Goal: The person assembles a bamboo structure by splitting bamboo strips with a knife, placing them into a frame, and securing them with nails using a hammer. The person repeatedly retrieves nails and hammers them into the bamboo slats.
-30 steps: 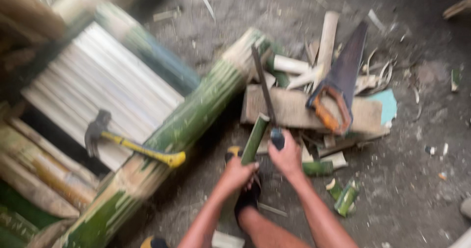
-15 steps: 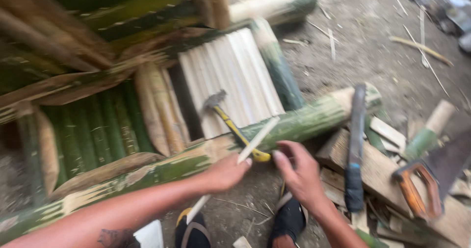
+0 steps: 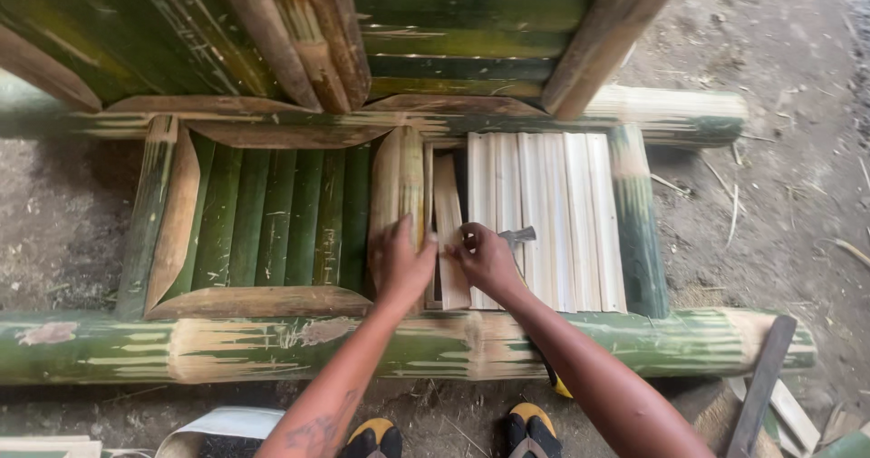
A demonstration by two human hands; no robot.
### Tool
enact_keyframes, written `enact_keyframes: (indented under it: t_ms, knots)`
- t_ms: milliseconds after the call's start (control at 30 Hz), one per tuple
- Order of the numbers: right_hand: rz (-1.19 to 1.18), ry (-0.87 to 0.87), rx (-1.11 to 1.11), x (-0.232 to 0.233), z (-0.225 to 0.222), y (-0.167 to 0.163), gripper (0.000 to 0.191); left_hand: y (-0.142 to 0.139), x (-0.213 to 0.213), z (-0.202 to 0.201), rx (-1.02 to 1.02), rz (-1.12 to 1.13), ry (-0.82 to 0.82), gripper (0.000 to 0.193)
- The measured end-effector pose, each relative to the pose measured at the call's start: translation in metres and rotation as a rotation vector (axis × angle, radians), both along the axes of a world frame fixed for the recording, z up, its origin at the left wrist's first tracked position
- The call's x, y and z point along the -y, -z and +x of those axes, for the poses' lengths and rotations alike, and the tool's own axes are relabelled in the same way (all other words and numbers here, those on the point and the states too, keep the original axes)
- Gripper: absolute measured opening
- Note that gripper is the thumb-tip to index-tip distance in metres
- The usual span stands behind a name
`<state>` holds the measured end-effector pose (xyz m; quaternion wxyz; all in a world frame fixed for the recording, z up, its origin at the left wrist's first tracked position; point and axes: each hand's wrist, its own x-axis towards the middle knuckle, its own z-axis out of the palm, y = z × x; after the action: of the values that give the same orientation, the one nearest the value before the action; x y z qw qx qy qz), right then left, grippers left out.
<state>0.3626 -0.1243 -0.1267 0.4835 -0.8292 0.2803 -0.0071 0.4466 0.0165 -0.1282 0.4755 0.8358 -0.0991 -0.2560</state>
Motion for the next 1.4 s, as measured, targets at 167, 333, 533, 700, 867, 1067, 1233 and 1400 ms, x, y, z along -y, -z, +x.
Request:
enact_keyframes:
  t_ms: [167, 333, 533, 700, 867, 1067, 1233, 1400]
  knots:
    - [-0.111, 0.126, 0.089, -0.022, -0.019, -0.004, 0.043, -0.01, -0.062, 0.002, 0.065, -0.088, 0.006, 0.03]
    - [0.066, 0.184, 0.043, -0.049, -0.01, -0.01, 0.05, -0.025, -0.079, -0.009, 0.08, -0.071, 0.016, 0.03]
    - [-0.177, -0.017, 0.033, -0.051, 0.004, -0.002, 0.048, -0.035, -0.082, -0.027, 0.231, -0.065, 0.14, 0.029]
    - [-0.892, -0.125, 0.122, -0.028, -0.059, -0.032, 0.06, -0.05, -0.102, -0.057, 0.188, -0.105, 0.085, 0.028]
    - [-0.362, -0.068, -0.57, -0.035, -0.098, -0.064, 0.051, -0.062, -0.1, -0.09, 0.189, -0.156, 0.092, 0.025]
    - [0.022, -0.278, -0.048, -0.127, -0.121, -0.103, 0.053, -0.047, -0.186, -0.108, 0.499, -0.192, -0.473, 0.024]
    - [0.24, -0.601, -0.166, -0.233, -0.096, -0.109, 0.045, 0.009, -0.336, -0.116, 0.511, 0.153, -0.822, 0.014]
    - [0.155, -0.872, -0.107, -0.278, -0.061, -0.102, 0.04, 0.07, -0.368, -0.122, 0.037, 0.744, -0.03, 0.015]
